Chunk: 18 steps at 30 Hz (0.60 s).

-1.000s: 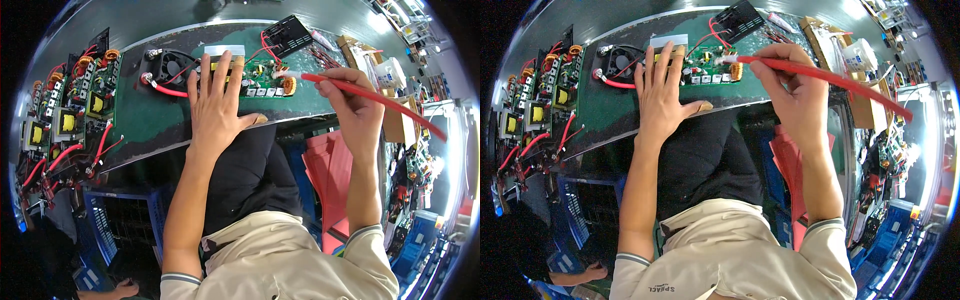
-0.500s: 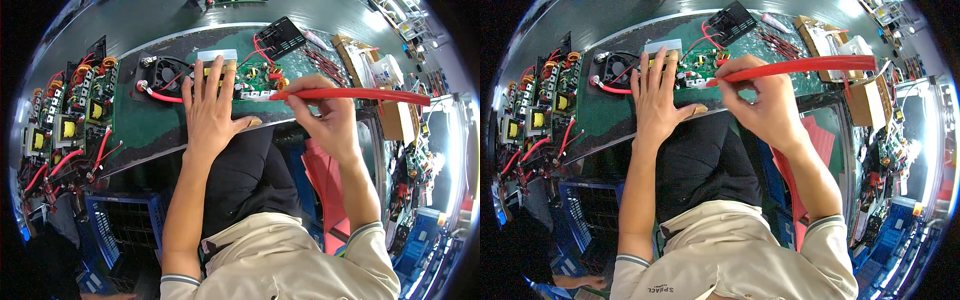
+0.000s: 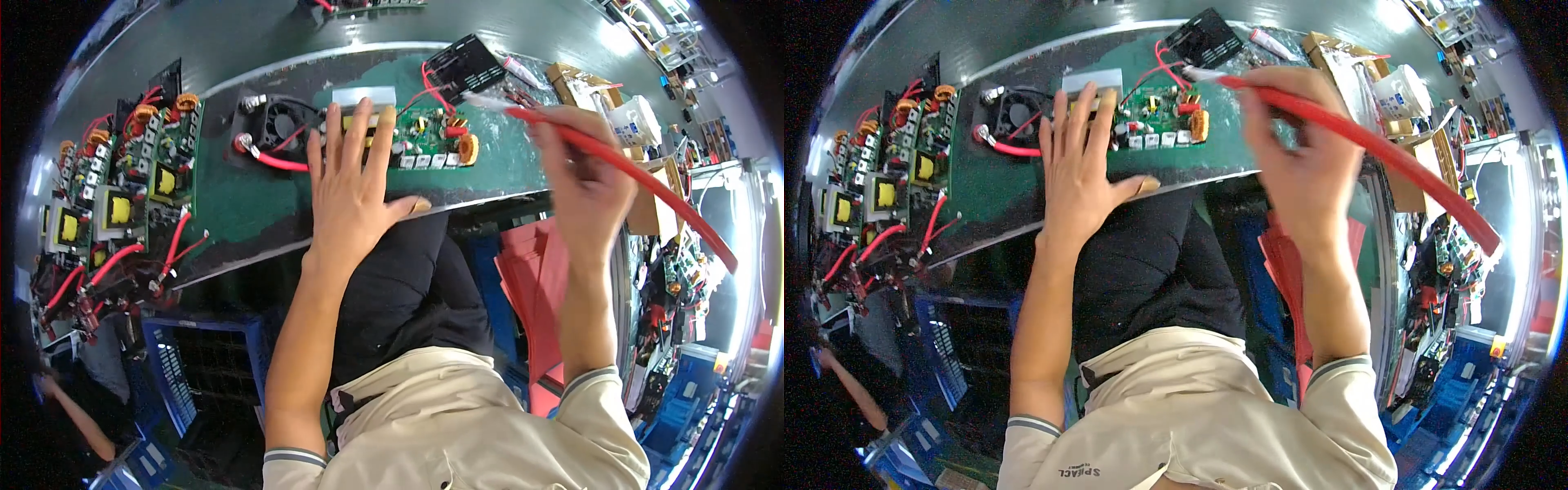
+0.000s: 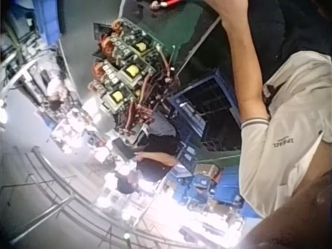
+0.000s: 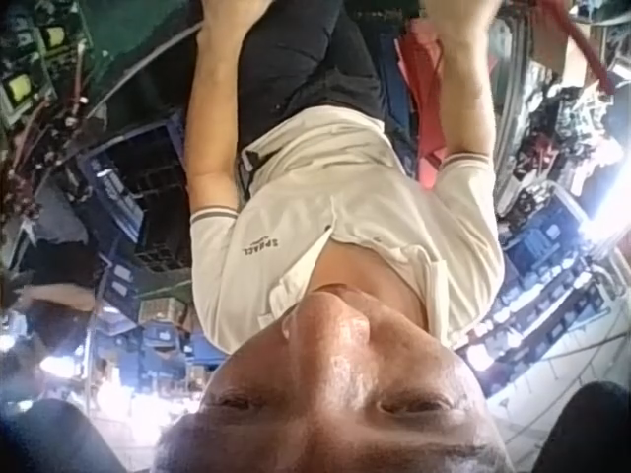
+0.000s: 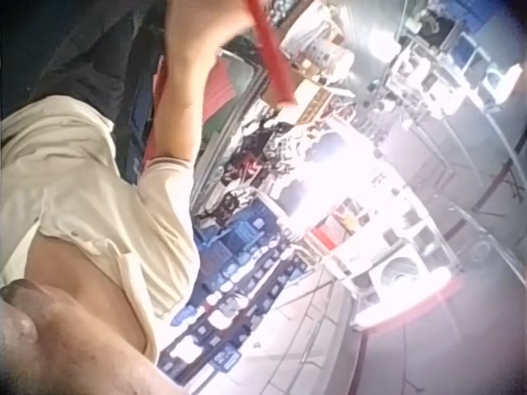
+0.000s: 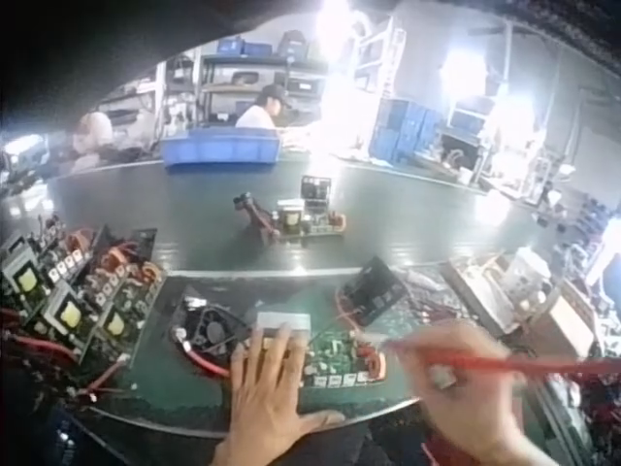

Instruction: Assembling electronic circuit boards by installing cooling fans, applying adhesive, and connecting wire harnesses on an assembly line.

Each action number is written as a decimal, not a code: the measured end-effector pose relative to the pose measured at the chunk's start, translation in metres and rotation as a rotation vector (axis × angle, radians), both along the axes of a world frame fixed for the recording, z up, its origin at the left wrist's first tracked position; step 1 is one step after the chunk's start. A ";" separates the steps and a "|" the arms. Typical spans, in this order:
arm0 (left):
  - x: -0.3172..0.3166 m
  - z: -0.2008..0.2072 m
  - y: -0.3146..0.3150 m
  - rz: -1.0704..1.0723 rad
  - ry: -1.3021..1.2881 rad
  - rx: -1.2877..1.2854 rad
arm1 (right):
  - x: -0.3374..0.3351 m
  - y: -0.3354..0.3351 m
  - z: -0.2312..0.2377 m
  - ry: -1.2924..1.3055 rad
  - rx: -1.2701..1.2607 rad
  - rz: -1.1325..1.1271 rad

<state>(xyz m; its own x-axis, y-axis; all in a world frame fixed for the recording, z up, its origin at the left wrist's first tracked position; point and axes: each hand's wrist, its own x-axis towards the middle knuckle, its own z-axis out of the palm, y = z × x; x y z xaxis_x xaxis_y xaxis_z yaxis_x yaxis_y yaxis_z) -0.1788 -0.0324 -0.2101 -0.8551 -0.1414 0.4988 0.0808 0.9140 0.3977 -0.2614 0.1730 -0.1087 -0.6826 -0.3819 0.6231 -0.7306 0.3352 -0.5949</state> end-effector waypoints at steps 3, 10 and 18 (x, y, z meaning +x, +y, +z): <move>0.004 0.035 -0.011 0.065 0.177 -0.021 | -0.009 0.039 0.024 -0.045 -0.222 -0.072; 0.011 0.067 -0.102 0.178 -0.225 0.586 | -0.038 0.146 -0.032 -0.080 -0.169 -0.443; 0.015 0.078 -0.095 0.292 -0.173 1.300 | -0.137 0.171 -0.096 -0.624 -0.256 -0.521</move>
<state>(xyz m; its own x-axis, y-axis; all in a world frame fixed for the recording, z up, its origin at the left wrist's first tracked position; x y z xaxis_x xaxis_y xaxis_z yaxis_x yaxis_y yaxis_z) -0.1639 -0.1270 -0.1324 -0.7506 -0.6131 -0.2463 -0.1904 -0.1563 0.9692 -0.3989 0.3439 -0.2045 -0.9792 0.1775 0.0983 -0.0331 0.3382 -0.9405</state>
